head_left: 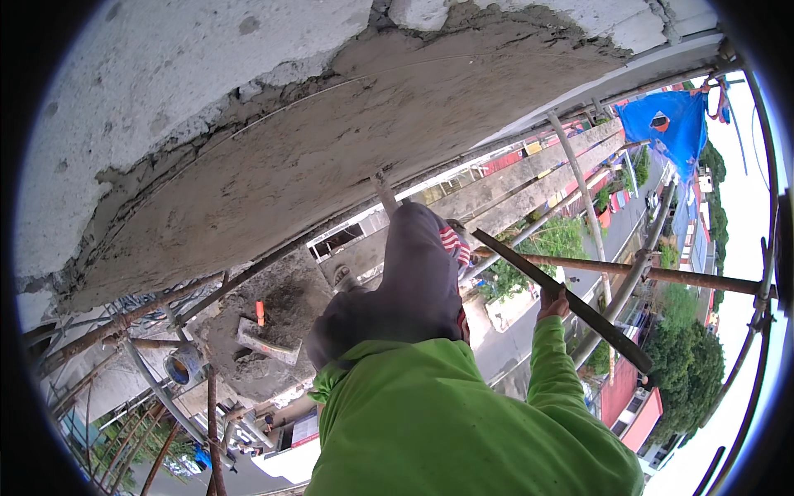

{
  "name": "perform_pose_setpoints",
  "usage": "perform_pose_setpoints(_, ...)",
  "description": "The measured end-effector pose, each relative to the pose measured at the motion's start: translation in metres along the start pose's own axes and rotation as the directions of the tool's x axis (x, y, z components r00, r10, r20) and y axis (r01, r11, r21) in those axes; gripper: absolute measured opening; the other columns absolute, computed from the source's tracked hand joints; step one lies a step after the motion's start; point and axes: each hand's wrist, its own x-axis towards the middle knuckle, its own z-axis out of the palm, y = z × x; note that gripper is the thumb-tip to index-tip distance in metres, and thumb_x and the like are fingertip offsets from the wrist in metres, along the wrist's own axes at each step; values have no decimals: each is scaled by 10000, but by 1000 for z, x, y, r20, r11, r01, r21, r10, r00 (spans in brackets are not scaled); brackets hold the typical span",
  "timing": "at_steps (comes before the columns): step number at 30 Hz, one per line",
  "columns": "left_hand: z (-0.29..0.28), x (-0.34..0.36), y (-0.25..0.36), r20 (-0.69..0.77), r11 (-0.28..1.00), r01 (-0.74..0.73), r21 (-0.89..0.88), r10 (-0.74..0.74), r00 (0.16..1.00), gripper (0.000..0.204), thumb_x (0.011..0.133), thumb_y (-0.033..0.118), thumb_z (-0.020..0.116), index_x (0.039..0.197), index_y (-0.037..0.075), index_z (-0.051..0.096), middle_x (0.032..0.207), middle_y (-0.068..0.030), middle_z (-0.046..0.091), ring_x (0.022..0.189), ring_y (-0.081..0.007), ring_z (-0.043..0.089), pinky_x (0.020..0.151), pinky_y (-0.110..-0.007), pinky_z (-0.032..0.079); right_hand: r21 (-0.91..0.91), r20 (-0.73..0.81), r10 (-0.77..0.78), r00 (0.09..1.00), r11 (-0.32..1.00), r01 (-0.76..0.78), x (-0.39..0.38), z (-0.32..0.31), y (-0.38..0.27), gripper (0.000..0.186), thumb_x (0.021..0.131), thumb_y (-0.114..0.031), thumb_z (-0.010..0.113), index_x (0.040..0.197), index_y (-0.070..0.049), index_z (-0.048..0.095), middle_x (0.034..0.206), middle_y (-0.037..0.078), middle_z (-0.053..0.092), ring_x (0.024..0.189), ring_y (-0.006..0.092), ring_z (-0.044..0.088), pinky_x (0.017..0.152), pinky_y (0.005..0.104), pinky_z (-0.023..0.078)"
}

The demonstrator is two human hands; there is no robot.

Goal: The person uses a long straightedge to smooth wet cement on a ceiling surface. They repeatedly drag the tool across the surface to level the material and remove excess.

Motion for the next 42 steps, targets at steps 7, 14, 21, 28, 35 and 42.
perform_pose_setpoints(7,8,16,10,32,998,33,62,-35,999,460,737,280,604,1018,-67,495,950,-194,553,877,-264,545,758,-338,448,-41,21,45,999,998,-44,7,19,7,316,848,-200,463,1126,-52,485,1026,131,522,838,254,570,674,340,538)
perform_pose_setpoints(14,8,17,13,31,978,125,166,-132,991,461,739,263,606,1032,-68,477,953,-194,553,884,-260,547,752,-334,454,-109,222,171,960,983,-150,46,47,7,325,867,-173,414,1143,-6,453,1006,144,520,872,279,563,722,361,520)
perform_pose_setpoints(21,27,26,64,134,988,-125,91,112,985,463,741,246,608,1046,-69,459,955,-194,553,891,-257,548,747,-331,460,-117,322,307,896,952,-284,102,82,-14,285,864,-146,411,1106,-9,475,922,133,564,796,262,594,723,370,512)
perform_pose_setpoints(28,166,-133,486,810,851,-392,-350,485,329,391,833,263,534,1111,-4,470,1044,-123,547,898,-158,521,718,-261,438,-142,530,352,771,934,-328,123,123,-99,280,832,-135,453,1063,20,485,935,159,557,813,273,595,662,389,533)
perform_pose_setpoints(35,265,-281,588,758,820,387,-423,554,-345,681,755,157,627,1301,121,221,1237,-93,410,1110,-218,437,902,-352,397,2,644,410,647,844,-537,165,134,-127,261,828,-135,465,1012,47,502,962,152,548,810,287,595,593,367,561)
perform_pose_setpoints(42,285,-317,623,786,753,327,-571,616,-47,453,831,65,474,1252,55,307,1171,-130,437,1057,-231,478,855,-380,456,-105,578,532,619,801,-590,192,138,-116,396,847,-251,463,1075,72,445,949,200,553,792,307,601,619,353,543)
